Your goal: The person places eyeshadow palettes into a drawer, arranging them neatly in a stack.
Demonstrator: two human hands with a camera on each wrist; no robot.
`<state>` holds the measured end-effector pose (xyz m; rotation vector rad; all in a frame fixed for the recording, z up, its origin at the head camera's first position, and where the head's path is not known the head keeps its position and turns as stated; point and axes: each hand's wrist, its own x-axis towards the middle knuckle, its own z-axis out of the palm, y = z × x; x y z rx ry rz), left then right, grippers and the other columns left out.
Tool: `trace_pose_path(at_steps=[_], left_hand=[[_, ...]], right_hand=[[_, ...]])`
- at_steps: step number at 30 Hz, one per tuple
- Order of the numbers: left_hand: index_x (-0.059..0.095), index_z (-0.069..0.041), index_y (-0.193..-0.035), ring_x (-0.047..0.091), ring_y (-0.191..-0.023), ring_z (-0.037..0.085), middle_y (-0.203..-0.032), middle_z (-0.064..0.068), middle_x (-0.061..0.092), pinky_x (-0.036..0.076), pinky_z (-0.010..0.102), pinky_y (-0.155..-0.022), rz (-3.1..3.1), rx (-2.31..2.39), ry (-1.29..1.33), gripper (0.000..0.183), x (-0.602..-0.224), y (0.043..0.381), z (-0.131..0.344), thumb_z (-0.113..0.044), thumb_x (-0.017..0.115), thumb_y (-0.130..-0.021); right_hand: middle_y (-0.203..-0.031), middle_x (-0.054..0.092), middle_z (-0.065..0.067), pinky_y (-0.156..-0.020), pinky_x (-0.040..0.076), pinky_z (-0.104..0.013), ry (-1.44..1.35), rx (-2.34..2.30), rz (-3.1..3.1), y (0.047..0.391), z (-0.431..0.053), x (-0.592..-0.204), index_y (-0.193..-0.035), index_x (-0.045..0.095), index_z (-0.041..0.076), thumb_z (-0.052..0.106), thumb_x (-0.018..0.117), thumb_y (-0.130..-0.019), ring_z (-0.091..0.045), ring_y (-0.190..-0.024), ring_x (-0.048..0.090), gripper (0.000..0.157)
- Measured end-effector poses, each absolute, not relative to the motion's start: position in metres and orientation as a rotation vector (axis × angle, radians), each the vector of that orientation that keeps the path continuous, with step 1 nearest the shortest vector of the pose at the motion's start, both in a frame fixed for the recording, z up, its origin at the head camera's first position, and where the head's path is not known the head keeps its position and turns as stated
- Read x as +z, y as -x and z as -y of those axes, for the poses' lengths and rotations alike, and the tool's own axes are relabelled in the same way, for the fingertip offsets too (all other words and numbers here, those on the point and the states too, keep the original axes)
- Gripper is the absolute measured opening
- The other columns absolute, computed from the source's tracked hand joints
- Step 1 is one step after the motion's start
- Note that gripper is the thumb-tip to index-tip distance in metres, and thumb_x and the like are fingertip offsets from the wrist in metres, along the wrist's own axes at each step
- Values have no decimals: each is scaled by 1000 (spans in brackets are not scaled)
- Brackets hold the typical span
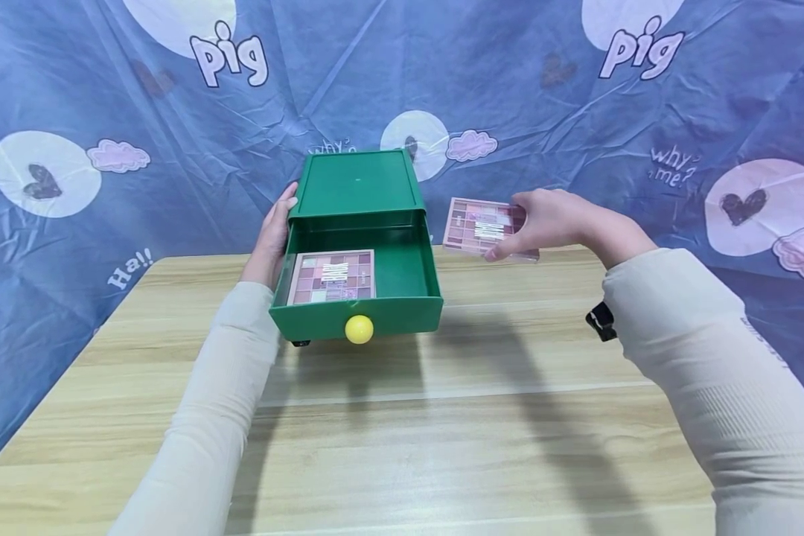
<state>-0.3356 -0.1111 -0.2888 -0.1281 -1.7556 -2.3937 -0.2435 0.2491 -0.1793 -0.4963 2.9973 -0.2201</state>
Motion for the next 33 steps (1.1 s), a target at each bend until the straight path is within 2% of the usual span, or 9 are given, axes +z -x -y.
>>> trace_pose_path(at_steps=[2,5,11,20,22,25,30,33], left_hand=[[38,-19,-132,41,-98,10,-131,-2,35,34,21,-80,1765,-2390,131,49,-288,335,111,-21,46,-84],[37,-18,-133,39,-105,13,-132,-2,34,32,24,-84,1782,-2383,127,50,-288,334,112,-22,46,-84],[38,-19,-132,37,-108,12,-132,-3,33,31,24,-87,1773,-2398,129,50,-287,334,112,-22,47,-84],[38,-20,-132,36,-110,12,-133,-3,32,30,25,-89,1773,-2411,126,49,-286,333,113,-21,47,-84],[37,-19,-132,37,-108,11,-133,-3,32,31,23,-87,1767,-2417,132,49,-286,333,113,-21,46,-84],[37,-18,-132,43,-96,12,-131,-1,34,35,20,-76,1743,-2433,137,49,-286,332,112,-20,46,-85],[38,-18,-132,45,-75,12,-128,0,38,33,19,-58,1727,-2445,133,48,-286,332,112,-19,46,-85],[37,-17,-133,45,-75,10,-128,1,38,33,19,-59,1722,-2453,140,49,-286,331,111,-18,45,-85]], right_hand=[[-104,50,-20,-73,37,-43,512,-202,-2995,242,-243,-175,-128,29,-10,54,67,-62,-28,-86,46,99],[-103,51,-20,-73,37,-42,530,-175,-2991,239,-233,-169,-128,30,-10,56,65,-62,-28,-86,46,100],[-101,52,-17,-70,37,-40,579,-158,-2991,235,-217,-162,-128,30,-9,58,65,-61,-26,-83,46,101],[-104,52,-15,-72,38,-39,657,-192,-2991,233,-191,-160,-128,33,-6,60,65,-60,-25,-86,47,99],[-107,51,-16,-75,37,-40,658,-193,-2985,233,-184,-159,-129,32,-5,61,64,-59,-25,-89,47,102],[-107,51,-13,-76,37,-39,668,-197,-2973,233,-173,-159,-130,32,-3,62,64,-58,-24,-90,46,102],[-92,54,-8,-70,38,-35,732,-199,-2964,234,-156,-163,-120,43,2,62,65,-56,-22,-81,47,90],[-89,55,-6,-69,38,-34,768,-205,-2957,232,-146,-165,-118,45,2,61,66,-55,-21,-79,48,89]])
